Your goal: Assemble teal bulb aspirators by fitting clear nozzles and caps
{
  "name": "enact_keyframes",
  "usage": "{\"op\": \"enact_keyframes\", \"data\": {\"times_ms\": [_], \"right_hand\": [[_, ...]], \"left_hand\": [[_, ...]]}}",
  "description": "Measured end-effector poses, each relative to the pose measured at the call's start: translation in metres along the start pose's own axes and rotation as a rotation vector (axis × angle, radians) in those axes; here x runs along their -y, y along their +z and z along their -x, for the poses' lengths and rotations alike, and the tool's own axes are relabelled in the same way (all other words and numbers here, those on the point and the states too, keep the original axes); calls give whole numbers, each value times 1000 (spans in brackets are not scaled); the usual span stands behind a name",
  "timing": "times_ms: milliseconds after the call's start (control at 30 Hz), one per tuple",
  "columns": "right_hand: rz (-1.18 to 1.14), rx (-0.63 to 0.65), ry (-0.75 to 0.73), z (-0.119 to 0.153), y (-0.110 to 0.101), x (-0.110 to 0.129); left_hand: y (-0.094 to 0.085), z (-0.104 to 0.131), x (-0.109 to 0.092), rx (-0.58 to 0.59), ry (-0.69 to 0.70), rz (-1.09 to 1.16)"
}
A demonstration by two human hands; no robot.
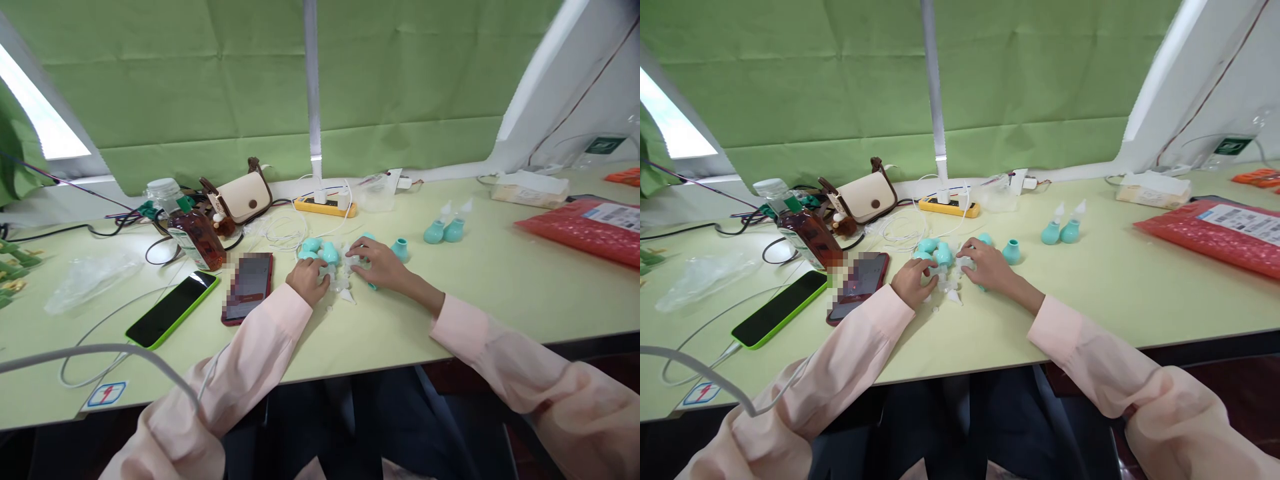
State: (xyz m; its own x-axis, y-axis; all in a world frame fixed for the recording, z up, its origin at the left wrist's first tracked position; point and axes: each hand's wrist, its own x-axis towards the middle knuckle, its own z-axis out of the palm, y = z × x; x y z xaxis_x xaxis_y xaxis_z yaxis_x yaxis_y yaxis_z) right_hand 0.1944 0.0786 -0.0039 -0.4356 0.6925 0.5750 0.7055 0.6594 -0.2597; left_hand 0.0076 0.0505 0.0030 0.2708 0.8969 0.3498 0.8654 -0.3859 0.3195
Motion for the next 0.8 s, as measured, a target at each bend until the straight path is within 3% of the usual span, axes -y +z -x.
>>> {"op": "enact_keyframes", "data": {"times_ms": [133, 300, 400, 500, 667, 800], "right_hand": [[19, -114, 21, -4, -9, -3], [54, -343, 84, -12, -32, -13], [121, -546, 161, -15, -48, -27], [238, -646, 268, -15, -60, -49], [492, -626, 486, -6, -71, -97], [481, -375, 707, 3, -70, -123]], "left_hand": [[0, 0, -2, 9, 24, -21], [0, 1, -3, -5, 44, -35], [1, 2, -3, -19, 60, -39], [1, 2, -3, -32, 74, -43], [2, 3, -3, -50, 102, -45], [3, 4, -4, -60, 121, -50]]}}
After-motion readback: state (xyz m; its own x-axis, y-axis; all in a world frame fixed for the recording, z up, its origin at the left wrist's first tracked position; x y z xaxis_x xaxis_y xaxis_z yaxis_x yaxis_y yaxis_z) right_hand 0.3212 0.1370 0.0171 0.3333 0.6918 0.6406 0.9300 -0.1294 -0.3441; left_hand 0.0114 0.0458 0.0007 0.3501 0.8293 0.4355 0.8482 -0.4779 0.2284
